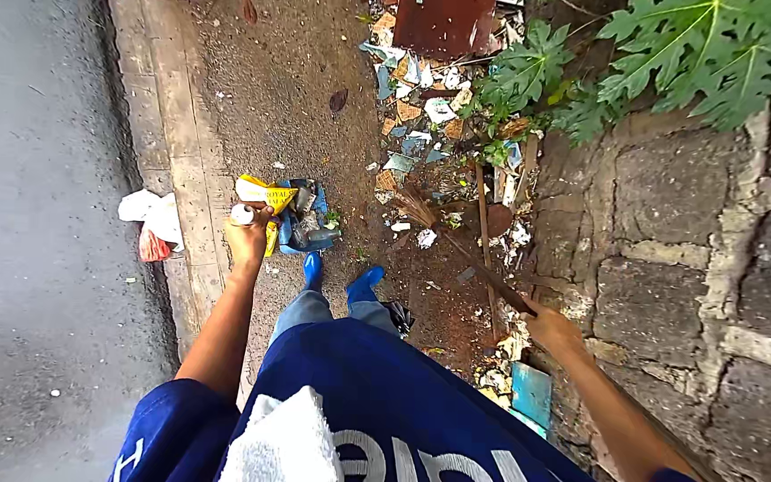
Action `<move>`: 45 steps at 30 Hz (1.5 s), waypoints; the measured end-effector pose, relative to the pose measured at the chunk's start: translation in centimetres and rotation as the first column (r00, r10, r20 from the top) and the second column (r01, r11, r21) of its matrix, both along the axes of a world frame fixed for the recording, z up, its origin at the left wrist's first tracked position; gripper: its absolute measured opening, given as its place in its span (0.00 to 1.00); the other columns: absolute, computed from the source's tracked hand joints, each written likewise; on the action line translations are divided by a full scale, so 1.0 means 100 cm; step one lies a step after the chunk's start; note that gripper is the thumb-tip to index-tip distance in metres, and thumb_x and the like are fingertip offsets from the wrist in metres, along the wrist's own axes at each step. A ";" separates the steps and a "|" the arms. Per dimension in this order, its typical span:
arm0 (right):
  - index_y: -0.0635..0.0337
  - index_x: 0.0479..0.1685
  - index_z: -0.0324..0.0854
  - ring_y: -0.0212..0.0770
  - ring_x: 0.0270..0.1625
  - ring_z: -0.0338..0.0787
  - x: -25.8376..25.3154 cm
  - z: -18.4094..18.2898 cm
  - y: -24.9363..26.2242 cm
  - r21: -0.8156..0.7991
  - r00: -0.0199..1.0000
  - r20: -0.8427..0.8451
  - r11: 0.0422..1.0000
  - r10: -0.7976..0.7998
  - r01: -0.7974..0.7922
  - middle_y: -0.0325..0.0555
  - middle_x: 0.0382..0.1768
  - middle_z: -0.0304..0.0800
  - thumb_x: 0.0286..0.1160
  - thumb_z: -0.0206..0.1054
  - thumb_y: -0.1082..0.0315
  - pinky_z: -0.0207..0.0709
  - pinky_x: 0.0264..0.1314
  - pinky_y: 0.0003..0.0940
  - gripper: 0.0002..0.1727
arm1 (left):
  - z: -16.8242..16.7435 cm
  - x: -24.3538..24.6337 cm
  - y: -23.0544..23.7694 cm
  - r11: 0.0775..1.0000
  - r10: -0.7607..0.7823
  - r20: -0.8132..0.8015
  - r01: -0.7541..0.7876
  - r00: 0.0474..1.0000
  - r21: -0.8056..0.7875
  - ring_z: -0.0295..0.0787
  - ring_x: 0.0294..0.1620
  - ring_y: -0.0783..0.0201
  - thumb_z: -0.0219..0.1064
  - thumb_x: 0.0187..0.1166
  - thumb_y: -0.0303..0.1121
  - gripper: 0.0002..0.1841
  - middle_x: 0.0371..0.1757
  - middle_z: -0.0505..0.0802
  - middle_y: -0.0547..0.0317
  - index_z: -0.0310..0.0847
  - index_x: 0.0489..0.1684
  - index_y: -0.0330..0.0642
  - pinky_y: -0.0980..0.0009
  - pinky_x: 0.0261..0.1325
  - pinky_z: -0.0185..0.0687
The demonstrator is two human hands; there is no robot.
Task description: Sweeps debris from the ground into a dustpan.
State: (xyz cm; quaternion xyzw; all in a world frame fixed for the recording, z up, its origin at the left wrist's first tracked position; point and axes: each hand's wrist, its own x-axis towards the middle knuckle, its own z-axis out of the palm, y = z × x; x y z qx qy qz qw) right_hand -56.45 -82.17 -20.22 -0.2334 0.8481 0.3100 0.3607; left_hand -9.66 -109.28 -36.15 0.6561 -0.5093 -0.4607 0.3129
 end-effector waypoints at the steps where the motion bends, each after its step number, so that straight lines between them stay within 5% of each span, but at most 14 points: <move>1: 0.45 0.90 0.69 0.74 0.75 0.81 -0.002 0.019 0.011 -0.048 0.999 0.022 0.998 -0.032 0.033 0.69 0.74 0.82 0.91 0.58 0.61 0.68 0.73 0.78 0.28 | 0.000 0.000 0.001 1.000 0.002 0.001 -0.002 1.000 0.004 0.87 0.45 0.75 0.74 0.75 0.28 0.12 0.44 0.93 0.53 0.85 0.48 0.28 0.73 0.58 0.81; 6: 0.41 0.90 0.69 0.76 0.76 0.79 0.017 0.075 0.019 -0.101 0.994 -0.077 0.993 -0.072 0.064 0.68 0.74 0.82 0.91 0.59 0.62 0.64 0.75 0.79 0.28 | 0.000 -0.003 -0.005 0.999 -0.022 0.029 0.021 0.999 0.043 0.88 0.48 0.69 0.73 0.75 0.29 0.12 0.47 0.93 0.49 0.86 0.50 0.29 0.66 0.61 0.81; 10: 0.47 0.93 0.63 0.77 0.72 0.82 0.061 0.015 0.004 0.005 0.989 -0.140 0.999 -0.050 0.052 0.73 0.73 0.81 0.93 0.54 0.60 0.72 0.69 0.77 0.29 | -0.001 -0.002 -0.006 0.998 -0.019 0.041 0.016 0.999 0.062 0.89 0.47 0.66 0.74 0.74 0.29 0.12 0.46 0.93 0.49 0.87 0.49 0.31 0.61 0.61 0.81; 14: 0.49 0.88 0.70 0.72 0.71 0.85 0.125 -0.045 0.006 0.020 0.993 0.076 0.996 -0.088 0.087 0.69 0.70 0.85 0.91 0.54 0.62 0.73 0.70 0.74 0.27 | -0.010 0.004 -0.005 0.997 -0.017 0.043 0.013 0.999 0.081 0.91 0.56 0.60 0.74 0.73 0.29 0.12 0.52 0.95 0.48 0.88 0.51 0.34 0.54 0.67 0.81; 18: 0.51 0.92 0.62 0.68 0.78 0.81 0.184 -0.031 -0.002 0.023 0.921 0.373 0.993 -0.113 0.113 0.65 0.78 0.79 0.94 0.53 0.60 0.70 0.77 0.69 0.29 | -0.012 0.017 -0.006 0.997 -0.062 0.051 0.059 0.997 0.057 0.91 0.57 0.57 0.73 0.71 0.27 0.14 0.53 0.94 0.45 0.87 0.52 0.30 0.53 0.68 0.81; 21: 0.52 0.88 0.68 0.57 0.82 0.79 0.206 -0.032 0.010 -0.028 0.843 0.502 0.971 -0.192 0.237 0.58 0.80 0.79 0.97 0.43 0.46 0.68 0.82 0.64 0.31 | -0.005 0.046 -0.011 0.993 -0.106 0.043 0.104 0.993 0.049 0.90 0.60 0.55 0.74 0.70 0.24 0.16 0.56 0.93 0.40 0.84 0.53 0.24 0.55 0.70 0.82; 24: 0.43 0.92 0.65 0.61 0.77 0.83 0.193 -0.009 0.008 -0.028 0.863 0.502 0.997 -0.046 0.069 0.58 0.78 0.82 0.95 0.51 0.54 0.72 0.78 0.67 0.28 | 0.005 0.092 -0.003 0.998 -0.050 0.033 0.049 0.998 0.033 0.88 0.60 0.58 0.76 0.67 0.24 0.16 0.54 0.92 0.42 0.81 0.49 0.22 0.60 0.71 0.80; 28: 0.46 0.86 0.74 0.67 0.70 0.87 0.131 0.051 0.031 -0.149 0.932 0.359 0.982 -0.053 0.113 0.64 0.69 0.88 0.88 0.64 0.65 0.72 0.74 0.72 0.27 | 0.015 0.143 0.020 1.000 0.018 0.042 -0.018 0.999 0.004 0.88 0.56 0.67 0.76 0.63 0.21 0.14 0.51 0.91 0.46 0.79 0.42 0.23 0.66 0.67 0.81; 33: 0.42 0.88 0.72 0.78 0.72 0.82 0.095 0.091 0.088 -0.154 0.993 0.016 0.981 -0.115 0.116 0.69 0.71 0.85 0.88 0.62 0.64 0.66 0.70 0.83 0.28 | 0.021 0.170 0.029 0.996 0.077 0.132 -0.081 0.988 0.027 0.86 0.58 0.66 0.76 0.64 0.19 0.12 0.51 0.91 0.46 0.80 0.41 0.24 0.67 0.70 0.79; 36: 0.47 0.89 0.69 0.81 0.68 0.83 0.109 0.064 0.111 -0.090 0.968 -0.166 0.980 -0.188 0.175 0.75 0.70 0.83 0.90 0.57 0.63 0.70 0.64 0.84 0.28 | 0.014 0.182 0.026 0.995 0.076 0.166 -0.085 0.983 0.048 0.87 0.60 0.62 0.76 0.66 0.20 0.14 0.55 0.91 0.42 0.80 0.45 0.22 0.63 0.71 0.79; 41: 0.48 0.88 0.69 0.72 0.72 0.84 0.152 0.001 0.089 0.113 0.966 0.017 0.960 -0.259 0.255 0.69 0.72 0.83 0.91 0.54 0.61 0.73 0.69 0.75 0.27 | 0.005 0.189 0.019 0.998 0.059 0.098 -0.058 0.993 -0.005 0.87 0.58 0.68 0.74 0.65 0.21 0.16 0.54 0.90 0.48 0.77 0.47 0.22 0.67 0.69 0.80; 45: 0.49 0.87 0.72 0.72 0.73 0.82 0.143 0.035 0.117 -0.059 0.936 0.110 0.938 -0.334 0.341 0.69 0.71 0.85 0.91 0.58 0.63 0.68 0.74 0.75 0.26 | 0.005 0.182 0.020 0.998 0.062 0.102 -0.063 0.993 0.006 0.87 0.58 0.67 0.75 0.65 0.21 0.15 0.55 0.90 0.48 0.78 0.47 0.25 0.65 0.69 0.80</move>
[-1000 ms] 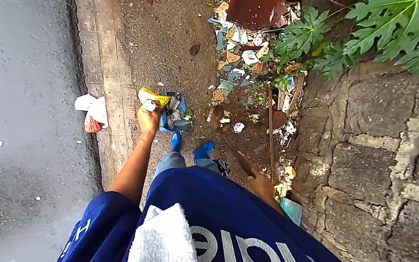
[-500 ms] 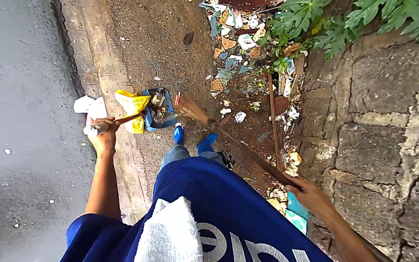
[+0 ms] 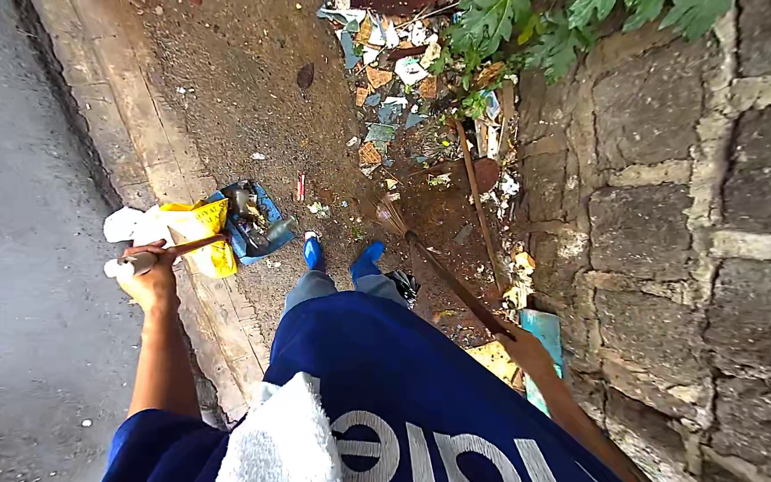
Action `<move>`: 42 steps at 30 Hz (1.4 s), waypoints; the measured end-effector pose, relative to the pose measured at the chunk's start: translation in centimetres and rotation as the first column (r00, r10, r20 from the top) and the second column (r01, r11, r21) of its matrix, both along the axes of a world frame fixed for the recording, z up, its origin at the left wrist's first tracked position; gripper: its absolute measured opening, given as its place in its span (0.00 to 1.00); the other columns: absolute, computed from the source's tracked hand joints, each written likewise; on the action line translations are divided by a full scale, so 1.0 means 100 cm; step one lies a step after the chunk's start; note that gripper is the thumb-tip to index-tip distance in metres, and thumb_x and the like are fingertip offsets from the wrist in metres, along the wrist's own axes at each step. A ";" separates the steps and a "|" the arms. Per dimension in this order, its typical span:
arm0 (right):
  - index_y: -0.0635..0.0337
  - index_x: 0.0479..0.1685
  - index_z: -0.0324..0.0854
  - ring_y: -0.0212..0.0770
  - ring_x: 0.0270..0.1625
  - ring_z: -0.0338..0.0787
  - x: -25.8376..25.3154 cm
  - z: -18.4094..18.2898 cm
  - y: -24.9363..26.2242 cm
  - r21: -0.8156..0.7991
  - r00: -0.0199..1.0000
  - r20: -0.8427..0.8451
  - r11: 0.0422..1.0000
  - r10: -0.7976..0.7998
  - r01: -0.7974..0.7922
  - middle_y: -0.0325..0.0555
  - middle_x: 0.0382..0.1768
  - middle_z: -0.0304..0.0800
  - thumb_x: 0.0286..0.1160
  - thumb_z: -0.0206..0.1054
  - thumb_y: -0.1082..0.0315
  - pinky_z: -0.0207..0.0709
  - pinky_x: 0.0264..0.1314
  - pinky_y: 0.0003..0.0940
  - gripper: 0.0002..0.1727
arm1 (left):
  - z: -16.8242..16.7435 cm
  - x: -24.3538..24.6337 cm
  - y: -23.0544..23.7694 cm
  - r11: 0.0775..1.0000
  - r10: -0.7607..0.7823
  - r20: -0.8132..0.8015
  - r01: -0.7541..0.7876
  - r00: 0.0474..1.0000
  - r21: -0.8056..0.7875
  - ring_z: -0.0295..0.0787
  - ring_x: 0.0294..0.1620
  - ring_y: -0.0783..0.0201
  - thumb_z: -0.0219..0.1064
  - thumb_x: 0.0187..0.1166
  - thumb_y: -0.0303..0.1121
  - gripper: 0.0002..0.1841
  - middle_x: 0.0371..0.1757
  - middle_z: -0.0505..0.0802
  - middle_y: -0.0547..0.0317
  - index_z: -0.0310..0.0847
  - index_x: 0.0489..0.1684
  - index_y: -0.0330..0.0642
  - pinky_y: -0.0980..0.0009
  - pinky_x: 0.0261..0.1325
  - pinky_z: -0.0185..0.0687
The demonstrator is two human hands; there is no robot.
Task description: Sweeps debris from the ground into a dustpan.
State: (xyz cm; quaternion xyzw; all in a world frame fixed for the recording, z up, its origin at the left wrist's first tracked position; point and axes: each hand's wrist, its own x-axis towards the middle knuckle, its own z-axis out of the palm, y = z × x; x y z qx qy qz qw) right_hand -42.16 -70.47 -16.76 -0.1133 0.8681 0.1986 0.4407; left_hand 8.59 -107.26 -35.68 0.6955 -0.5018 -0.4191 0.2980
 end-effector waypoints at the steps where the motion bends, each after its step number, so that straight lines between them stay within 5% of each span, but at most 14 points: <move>1: 0.49 0.86 0.74 0.73 0.73 0.82 -0.004 0.011 0.007 -0.033 1.000 -0.028 0.999 -0.011 0.010 0.68 0.71 0.85 0.91 0.59 0.63 0.68 0.75 0.76 0.25 | -0.001 0.000 -0.001 1.000 0.002 0.002 -0.002 1.000 -0.006 0.87 0.58 0.67 0.76 0.64 0.21 0.16 0.55 0.91 0.48 0.78 0.46 0.25 0.65 0.69 0.80; 4: 0.45 0.90 0.68 0.74 0.75 0.81 0.001 0.027 0.009 0.025 0.992 -0.126 1.000 -0.001 0.004 0.69 0.73 0.83 0.92 0.58 0.61 0.67 0.74 0.78 0.28 | 0.005 0.006 0.002 1.000 -0.018 -0.008 0.018 1.000 -0.014 0.87 0.55 0.70 0.77 0.62 0.20 0.16 0.51 0.90 0.51 0.77 0.43 0.26 0.67 0.66 0.81; 7: 0.49 0.92 0.65 0.76 0.74 0.81 0.023 -0.009 -0.010 0.079 0.991 -0.135 0.997 0.000 0.011 0.71 0.74 0.81 0.92 0.54 0.62 0.69 0.71 0.77 0.29 | 0.008 0.012 0.005 0.998 -0.047 -0.028 0.046 0.998 -0.042 0.87 0.51 0.75 0.77 0.59 0.20 0.15 0.46 0.91 0.58 0.76 0.40 0.28 0.71 0.63 0.83; 12: 0.45 0.90 0.67 0.68 0.74 0.84 0.066 -0.064 -0.030 0.025 0.966 0.244 0.995 0.090 -0.099 0.65 0.73 0.84 0.94 0.54 0.59 0.72 0.73 0.71 0.27 | 0.015 -0.006 0.011 0.990 -0.137 0.071 0.135 0.988 0.040 0.86 0.57 0.65 0.74 0.67 0.20 0.14 0.52 0.91 0.41 0.78 0.44 0.19 0.66 0.68 0.79; 16: 0.52 0.85 0.74 0.67 0.64 0.88 0.018 -0.044 -0.005 -0.184 0.967 0.246 0.983 0.063 -0.017 0.67 0.66 0.88 0.90 0.60 0.65 0.76 0.68 0.69 0.26 | 0.007 -0.026 0.005 0.989 -0.139 0.096 0.133 0.986 0.059 0.88 0.62 0.54 0.74 0.67 0.20 0.12 0.56 0.92 0.38 0.81 0.44 0.23 0.55 0.72 0.79; 20: 0.49 0.90 0.69 0.73 0.76 0.81 -0.015 -0.024 -0.028 -0.140 0.989 0.068 0.983 0.129 -0.118 0.68 0.74 0.82 0.92 0.58 0.64 0.66 0.77 0.75 0.28 | 0.003 -0.040 -0.002 0.991 -0.125 0.111 0.119 0.986 0.066 0.88 0.63 0.54 0.73 0.67 0.20 0.11 0.57 0.93 0.41 0.84 0.45 0.25 0.54 0.73 0.77; 23: 0.51 0.91 0.65 0.76 0.72 0.82 0.004 -0.078 -0.061 -0.136 0.975 0.016 0.966 0.224 -0.219 0.73 0.71 0.83 0.92 0.55 0.63 0.69 0.72 0.77 0.29 | 0.001 -0.048 -0.001 0.996 -0.082 0.081 0.080 0.993 0.033 0.89 0.60 0.56 0.72 0.66 0.18 0.11 0.55 0.93 0.41 0.82 0.44 0.23 0.57 0.70 0.79; 27: 0.50 0.91 0.65 0.69 0.78 0.80 0.033 -0.121 -0.079 -0.141 0.901 0.243 0.932 0.360 -0.335 0.65 0.77 0.81 0.90 0.56 0.65 0.68 0.78 0.71 0.29 | -0.006 -0.047 0.004 0.998 -0.064 0.069 0.065 0.996 -0.001 0.91 0.58 0.58 0.73 0.65 0.18 0.10 0.54 0.94 0.44 0.83 0.43 0.26 0.58 0.68 0.82; 33: 0.47 0.86 0.75 0.78 0.71 0.82 -0.024 -0.033 -0.125 -0.275 0.890 0.057 0.864 0.452 -0.422 0.72 0.70 0.85 0.89 0.60 0.63 0.67 0.70 0.82 0.26 | -0.010 -0.039 -0.003 0.998 -0.066 0.053 0.066 0.996 -0.004 0.91 0.55 0.59 0.73 0.66 0.20 0.09 0.51 0.95 0.45 0.84 0.42 0.27 0.58 0.66 0.83; 35: 0.51 0.87 0.72 0.79 0.72 0.80 -0.006 -0.038 -0.162 -0.252 0.878 -0.051 0.845 0.475 -0.472 0.73 0.72 0.82 0.91 0.59 0.64 0.65 0.72 0.81 0.26 | -0.011 -0.037 -0.009 0.997 -0.070 0.058 0.070 0.996 -0.006 0.92 0.55 0.58 0.74 0.67 0.22 0.09 0.51 0.95 0.46 0.85 0.42 0.29 0.55 0.66 0.83; 38: 0.54 0.91 0.65 0.78 0.72 0.81 0.048 -0.103 -0.220 -0.169 0.878 -0.148 0.863 0.455 -0.475 0.71 0.77 0.77 0.90 0.58 0.64 0.71 0.68 0.79 0.30 | -0.011 -0.027 -0.020 0.996 -0.088 0.081 0.086 0.993 0.031 0.92 0.58 0.56 0.74 0.68 0.26 0.10 0.53 0.96 0.49 0.88 0.45 0.33 0.50 0.68 0.81; 40: 0.57 0.90 0.64 0.77 0.70 0.83 0.084 -0.132 -0.239 -0.107 0.854 -0.116 0.848 0.508 -0.519 0.71 0.76 0.78 0.86 0.60 0.67 0.74 0.65 0.78 0.32 | -0.006 -0.018 -0.022 0.993 -0.108 0.078 0.104 0.991 0.049 0.91 0.60 0.55 0.74 0.70 0.26 0.10 0.53 0.95 0.48 0.88 0.46 0.33 0.49 0.69 0.80; 42: 0.55 0.92 0.61 0.75 0.71 0.83 0.117 -0.124 -0.232 -0.067 0.810 -0.002 0.809 0.586 -0.585 0.68 0.78 0.77 0.88 0.58 0.67 0.74 0.66 0.75 0.32 | -0.004 0.004 -0.038 0.986 -0.163 0.079 0.160 0.984 0.034 0.91 0.60 0.53 0.74 0.70 0.25 0.10 0.53 0.95 0.46 0.88 0.46 0.31 0.48 0.69 0.79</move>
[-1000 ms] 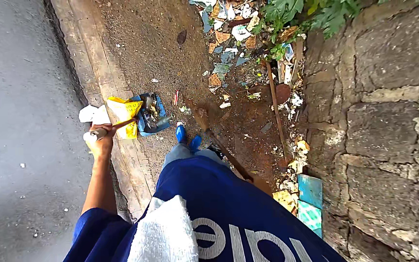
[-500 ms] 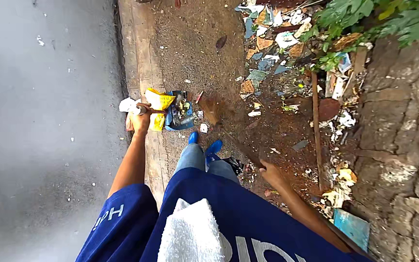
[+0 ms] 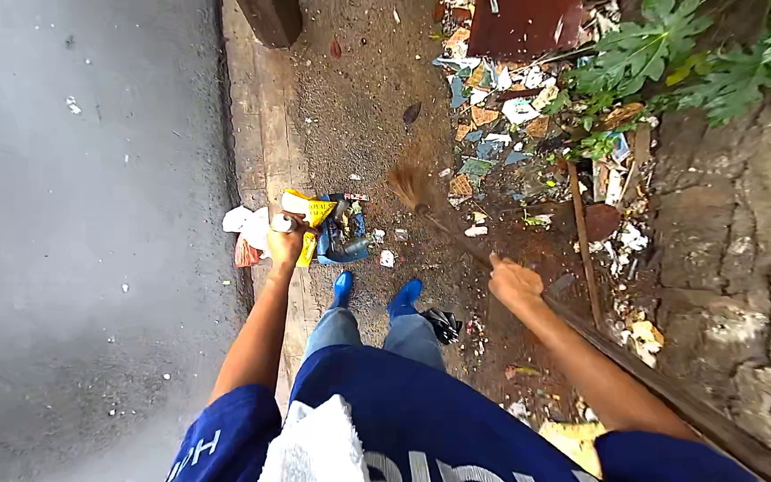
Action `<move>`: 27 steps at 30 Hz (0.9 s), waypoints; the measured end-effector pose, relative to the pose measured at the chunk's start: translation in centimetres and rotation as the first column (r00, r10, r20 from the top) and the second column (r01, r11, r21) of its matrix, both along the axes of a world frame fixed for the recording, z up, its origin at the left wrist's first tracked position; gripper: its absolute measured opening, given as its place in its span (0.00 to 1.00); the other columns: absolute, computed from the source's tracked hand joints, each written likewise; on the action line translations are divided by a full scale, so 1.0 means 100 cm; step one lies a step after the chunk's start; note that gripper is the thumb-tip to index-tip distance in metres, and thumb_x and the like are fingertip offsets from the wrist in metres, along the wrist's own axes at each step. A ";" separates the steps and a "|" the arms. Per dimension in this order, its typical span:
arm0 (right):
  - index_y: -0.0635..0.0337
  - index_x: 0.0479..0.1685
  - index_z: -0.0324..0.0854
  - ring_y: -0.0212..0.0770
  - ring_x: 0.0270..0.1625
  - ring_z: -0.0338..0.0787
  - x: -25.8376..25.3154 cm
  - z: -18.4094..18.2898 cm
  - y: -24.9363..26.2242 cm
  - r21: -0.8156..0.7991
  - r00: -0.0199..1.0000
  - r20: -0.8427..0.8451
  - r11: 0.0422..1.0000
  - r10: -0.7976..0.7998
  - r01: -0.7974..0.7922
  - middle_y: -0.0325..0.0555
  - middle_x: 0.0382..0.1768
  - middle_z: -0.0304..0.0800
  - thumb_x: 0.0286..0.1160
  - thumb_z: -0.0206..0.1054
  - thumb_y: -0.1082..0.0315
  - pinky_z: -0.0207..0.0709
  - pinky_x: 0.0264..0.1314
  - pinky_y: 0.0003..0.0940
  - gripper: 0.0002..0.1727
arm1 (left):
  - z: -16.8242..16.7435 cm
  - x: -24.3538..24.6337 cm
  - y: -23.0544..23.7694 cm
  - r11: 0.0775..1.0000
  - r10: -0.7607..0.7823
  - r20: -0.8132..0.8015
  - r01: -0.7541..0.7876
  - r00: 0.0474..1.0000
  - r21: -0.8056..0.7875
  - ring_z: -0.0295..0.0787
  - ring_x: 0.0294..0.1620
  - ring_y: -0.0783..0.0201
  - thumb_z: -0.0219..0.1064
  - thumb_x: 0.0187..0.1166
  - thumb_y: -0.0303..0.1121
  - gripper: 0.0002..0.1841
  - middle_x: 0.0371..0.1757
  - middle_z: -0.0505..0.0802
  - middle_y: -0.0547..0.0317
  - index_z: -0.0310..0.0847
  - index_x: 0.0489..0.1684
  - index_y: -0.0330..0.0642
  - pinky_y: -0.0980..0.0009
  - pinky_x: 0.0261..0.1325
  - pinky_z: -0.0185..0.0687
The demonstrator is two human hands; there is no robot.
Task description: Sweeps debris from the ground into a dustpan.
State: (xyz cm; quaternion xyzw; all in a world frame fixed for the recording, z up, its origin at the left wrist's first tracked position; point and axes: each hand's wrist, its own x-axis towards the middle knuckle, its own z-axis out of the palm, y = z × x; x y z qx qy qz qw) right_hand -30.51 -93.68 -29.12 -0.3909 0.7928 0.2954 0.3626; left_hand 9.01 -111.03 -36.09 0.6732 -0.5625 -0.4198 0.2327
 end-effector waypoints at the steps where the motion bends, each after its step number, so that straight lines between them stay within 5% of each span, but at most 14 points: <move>1: 0.52 0.92 0.62 0.75 0.71 0.83 0.006 0.015 0.025 0.000 0.999 0.033 1.000 0.006 -0.006 0.67 0.78 0.78 0.89 0.57 0.66 0.74 0.67 0.75 0.31 | -0.003 0.015 -0.003 0.999 -0.035 -0.012 0.035 0.999 0.005 0.91 0.60 0.52 0.74 0.70 0.25 0.10 0.53 0.95 0.45 0.88 0.46 0.30 0.48 0.70 0.80; 5: 0.40 0.90 0.69 0.76 0.71 0.83 0.008 0.098 0.155 -0.031 0.951 0.033 0.951 -0.307 0.308 0.68 0.71 0.85 0.90 0.60 0.61 0.69 0.71 0.80 0.28 | 0.001 0.069 -0.029 0.998 -0.058 -0.121 0.058 0.991 -0.001 0.91 0.56 0.56 0.74 0.66 0.20 0.10 0.49 0.94 0.43 0.83 0.41 0.25 0.54 0.67 0.83; 8: 0.46 0.86 0.74 0.79 0.71 0.82 0.042 0.147 0.238 -0.021 0.854 -0.059 0.856 -0.516 0.516 0.73 0.69 0.85 0.90 0.61 0.62 0.66 0.71 0.82 0.26 | 0.014 0.092 -0.030 0.997 -0.071 -0.172 0.072 0.982 -0.002 0.90 0.53 0.63 0.73 0.64 0.17 0.10 0.47 0.93 0.45 0.81 0.40 0.23 0.62 0.66 0.83; 10: 0.54 0.84 0.75 0.81 0.71 0.81 0.074 0.146 0.270 -0.063 0.762 -0.118 0.771 -0.636 0.634 0.77 0.68 0.84 0.90 0.60 0.63 0.65 0.70 0.84 0.25 | 0.017 0.092 -0.032 0.994 -0.111 -0.174 0.110 0.979 -0.013 0.90 0.53 0.66 0.74 0.62 0.18 0.10 0.46 0.93 0.48 0.81 0.39 0.24 0.65 0.65 0.83; 13: 0.58 0.79 0.79 0.77 0.72 0.82 0.125 0.095 0.271 -0.033 0.625 -0.135 0.634 -0.769 0.773 0.75 0.68 0.84 0.91 0.58 0.63 0.67 0.71 0.80 0.23 | 0.018 0.083 -0.035 0.977 -0.212 -0.127 0.212 0.969 -0.017 0.89 0.54 0.64 0.75 0.63 0.21 0.11 0.48 0.93 0.46 0.82 0.40 0.24 0.64 0.66 0.81; 18: 0.41 0.84 0.74 0.64 0.72 0.86 0.216 0.046 0.226 0.202 0.681 0.140 0.694 -0.719 0.691 0.59 0.70 0.87 0.93 0.52 0.49 0.75 0.68 0.74 0.25 | 0.006 0.065 -0.041 0.956 -0.293 -0.062 0.293 0.954 -0.009 0.90 0.58 0.60 0.74 0.66 0.25 0.12 0.51 0.94 0.46 0.84 0.44 0.28 0.58 0.68 0.81; 20: 0.38 0.81 0.77 0.59 0.71 0.88 0.219 0.055 0.227 0.169 0.680 0.236 0.719 -0.694 0.674 0.54 0.68 0.90 0.93 0.50 0.46 0.77 0.70 0.69 0.25 | 0.006 0.060 -0.043 0.956 -0.292 -0.033 0.292 0.956 -0.013 0.91 0.57 0.60 0.73 0.66 0.26 0.11 0.51 0.94 0.47 0.85 0.44 0.29 0.57 0.67 0.81; 22: 0.49 0.82 0.78 0.59 0.68 0.90 0.198 0.086 0.227 0.123 0.609 0.344 0.678 -0.714 0.725 0.60 0.68 0.89 0.92 0.58 0.59 0.76 0.72 0.64 0.23 | 0.008 0.055 -0.045 0.956 -0.295 -0.005 0.295 0.956 0.000 0.90 0.59 0.55 0.73 0.67 0.27 0.12 0.53 0.95 0.45 0.86 0.45 0.30 0.51 0.69 0.79; 24: 0.52 0.83 0.76 0.50 0.44 0.88 0.171 0.118 0.231 0.103 0.555 0.315 0.609 -0.770 0.786 0.61 0.59 0.90 0.90 0.62 0.65 0.80 0.49 0.51 0.24 | 0.007 0.049 -0.046 0.957 -0.291 -0.007 0.291 0.957 -0.003 0.90 0.60 0.52 0.73 0.68 0.26 0.12 0.53 0.94 0.43 0.86 0.46 0.29 0.48 0.69 0.78; 27: 0.50 0.85 0.75 0.57 0.44 0.89 0.138 0.150 0.235 0.043 0.631 0.183 0.648 -0.754 0.761 0.64 0.63 0.89 0.90 0.62 0.64 0.80 0.48 0.59 0.25 | 0.002 0.047 -0.042 0.964 -0.266 0.013 0.266 0.964 0.003 0.91 0.59 0.53 0.72 0.69 0.27 0.12 0.53 0.95 0.45 0.88 0.47 0.31 0.49 0.68 0.80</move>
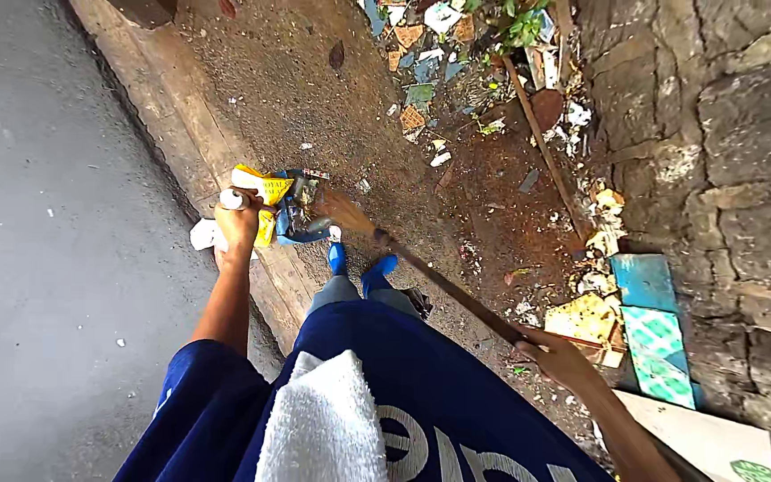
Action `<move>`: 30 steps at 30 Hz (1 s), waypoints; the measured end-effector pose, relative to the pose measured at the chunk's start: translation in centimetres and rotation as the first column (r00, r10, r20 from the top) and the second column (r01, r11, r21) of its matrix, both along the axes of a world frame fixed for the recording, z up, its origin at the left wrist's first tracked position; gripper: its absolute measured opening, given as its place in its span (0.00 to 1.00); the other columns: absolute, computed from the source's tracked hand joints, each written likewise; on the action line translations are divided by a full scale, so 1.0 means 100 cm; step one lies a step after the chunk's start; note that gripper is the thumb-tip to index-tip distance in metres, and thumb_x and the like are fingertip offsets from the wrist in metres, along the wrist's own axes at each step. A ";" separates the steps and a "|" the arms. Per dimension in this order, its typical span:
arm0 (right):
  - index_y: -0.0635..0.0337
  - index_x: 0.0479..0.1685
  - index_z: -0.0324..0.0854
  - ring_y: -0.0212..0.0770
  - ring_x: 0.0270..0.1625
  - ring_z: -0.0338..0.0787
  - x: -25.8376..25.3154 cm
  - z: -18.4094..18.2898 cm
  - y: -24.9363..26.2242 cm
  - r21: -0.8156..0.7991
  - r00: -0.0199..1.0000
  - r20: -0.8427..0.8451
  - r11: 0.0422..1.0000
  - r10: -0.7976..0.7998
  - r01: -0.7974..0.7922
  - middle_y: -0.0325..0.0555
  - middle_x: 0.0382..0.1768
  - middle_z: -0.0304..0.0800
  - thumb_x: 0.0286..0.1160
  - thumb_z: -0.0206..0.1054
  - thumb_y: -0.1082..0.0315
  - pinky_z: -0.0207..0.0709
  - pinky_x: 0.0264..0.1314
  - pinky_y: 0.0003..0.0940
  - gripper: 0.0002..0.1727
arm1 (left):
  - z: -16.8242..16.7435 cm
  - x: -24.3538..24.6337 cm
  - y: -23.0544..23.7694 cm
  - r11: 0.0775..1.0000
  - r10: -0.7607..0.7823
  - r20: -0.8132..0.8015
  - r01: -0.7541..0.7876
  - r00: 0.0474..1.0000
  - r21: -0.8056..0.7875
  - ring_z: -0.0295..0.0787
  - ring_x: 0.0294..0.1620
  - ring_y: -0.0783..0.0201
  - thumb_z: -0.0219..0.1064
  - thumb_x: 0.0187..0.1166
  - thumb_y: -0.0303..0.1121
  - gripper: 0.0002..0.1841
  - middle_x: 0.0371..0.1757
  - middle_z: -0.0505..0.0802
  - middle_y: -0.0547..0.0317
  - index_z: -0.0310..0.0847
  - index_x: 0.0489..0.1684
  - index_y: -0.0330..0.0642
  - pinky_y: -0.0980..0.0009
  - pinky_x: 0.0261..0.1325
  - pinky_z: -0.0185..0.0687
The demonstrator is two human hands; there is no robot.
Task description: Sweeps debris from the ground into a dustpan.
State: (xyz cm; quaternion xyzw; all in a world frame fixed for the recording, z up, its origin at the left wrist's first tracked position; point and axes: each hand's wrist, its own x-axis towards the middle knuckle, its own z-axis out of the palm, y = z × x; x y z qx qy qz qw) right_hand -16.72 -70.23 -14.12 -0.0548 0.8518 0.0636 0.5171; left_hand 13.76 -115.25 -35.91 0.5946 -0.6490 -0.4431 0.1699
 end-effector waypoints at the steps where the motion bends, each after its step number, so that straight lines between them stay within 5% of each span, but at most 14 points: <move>1: 0.50 0.85 0.75 0.64 0.53 0.90 -0.008 0.000 -0.001 0.013 0.997 -0.059 0.999 0.049 -0.049 0.65 0.66 0.88 0.90 0.61 0.63 0.79 0.56 0.66 0.25 | 0.000 -0.001 0.001 1.000 0.003 0.020 -0.003 1.000 0.003 0.91 0.60 0.52 0.72 0.69 0.29 0.12 0.54 0.95 0.46 0.89 0.48 0.33 0.47 0.69 0.79; 4: 0.52 0.88 0.71 0.74 0.73 0.82 -0.016 -0.038 -0.024 0.088 0.963 -0.223 0.987 0.153 -0.137 0.70 0.73 0.82 0.92 0.57 0.61 0.69 0.73 0.76 0.26 | 0.000 -0.005 0.005 1.000 0.012 0.050 -0.013 0.999 0.014 0.90 0.62 0.51 0.73 0.70 0.31 0.13 0.55 0.95 0.46 0.89 0.50 0.35 0.45 0.71 0.77; 9: 0.50 0.89 0.69 0.69 0.76 0.81 0.018 -0.114 -0.088 0.181 0.936 -0.043 0.924 0.349 -0.337 0.65 0.76 0.80 0.92 0.53 0.63 0.71 0.73 0.72 0.27 | -0.001 -0.008 0.010 0.999 0.033 0.070 -0.036 0.997 0.040 0.90 0.63 0.49 0.74 0.71 0.33 0.14 0.57 0.95 0.46 0.89 0.52 0.36 0.42 0.71 0.77; 11: 0.46 0.91 0.66 0.66 0.77 0.81 0.021 -0.101 -0.084 0.108 0.925 0.034 0.918 0.379 -0.381 0.61 0.78 0.81 0.92 0.55 0.62 0.70 0.76 0.69 0.28 | -0.001 -0.005 0.009 0.998 0.034 0.089 -0.038 0.995 0.042 0.89 0.64 0.48 0.74 0.72 0.34 0.14 0.57 0.95 0.47 0.89 0.52 0.37 0.40 0.71 0.76; 14: 0.50 0.84 0.76 0.69 0.68 0.87 -0.012 -0.058 -0.071 -0.077 0.941 0.035 0.940 0.336 -0.333 0.65 0.68 0.88 0.89 0.61 0.65 0.73 0.71 0.73 0.25 | 0.000 0.007 0.005 0.999 0.045 0.069 -0.045 0.997 0.006 0.90 0.62 0.50 0.74 0.71 0.32 0.13 0.55 0.95 0.48 0.89 0.50 0.37 0.42 0.70 0.77; 17: 0.43 0.82 0.79 0.73 0.69 0.85 -0.043 -0.010 -0.087 -0.086 0.913 -0.046 0.909 0.406 -0.409 0.66 0.67 0.88 0.88 0.64 0.64 0.70 0.70 0.79 0.24 | -0.001 0.019 0.000 0.998 0.065 0.041 -0.065 0.997 -0.008 0.91 0.61 0.53 0.74 0.70 0.31 0.12 0.54 0.96 0.50 0.89 0.47 0.36 0.45 0.70 0.79; 20: 0.46 0.83 0.78 0.77 0.68 0.84 -0.051 -0.005 -0.129 -0.078 0.831 -0.180 0.835 0.526 -0.545 0.69 0.67 0.88 0.89 0.62 0.64 0.68 0.68 0.81 0.25 | 0.000 0.015 -0.003 0.996 0.085 0.066 -0.085 0.994 -0.003 0.91 0.61 0.51 0.74 0.70 0.31 0.11 0.54 0.96 0.49 0.90 0.47 0.37 0.44 0.69 0.79; 26: 0.56 0.87 0.70 0.77 0.70 0.83 -0.038 -0.122 -0.238 -0.008 0.746 -0.338 0.791 0.574 -0.612 0.67 0.77 0.79 0.89 0.60 0.66 0.72 0.64 0.80 0.28 | 0.002 0.020 0.000 0.992 0.120 0.083 -0.117 0.989 -0.038 0.91 0.58 0.51 0.76 0.67 0.32 0.10 0.50 0.96 0.48 0.90 0.42 0.37 0.44 0.68 0.80; 28: 0.62 0.87 0.68 0.79 0.67 0.84 -0.029 -0.158 -0.259 0.037 0.690 -0.299 0.731 0.659 -0.681 0.71 0.77 0.77 0.82 0.62 0.74 0.75 0.59 0.80 0.31 | 0.007 0.044 0.005 0.994 0.107 0.084 -0.105 0.991 -0.030 0.92 0.56 0.52 0.77 0.66 0.30 0.10 0.47 0.95 0.48 0.89 0.39 0.34 0.47 0.67 0.81; 30: 0.65 0.83 0.70 0.81 0.66 0.84 -0.027 -0.158 -0.271 0.077 0.629 -0.193 0.651 0.753 -0.756 0.75 0.73 0.79 0.79 0.65 0.75 0.75 0.58 0.81 0.30 | 0.018 0.073 0.010 0.994 0.111 0.087 -0.109 0.990 -0.024 0.91 0.54 0.52 0.78 0.67 0.28 0.10 0.46 0.95 0.45 0.88 0.38 0.30 0.48 0.65 0.82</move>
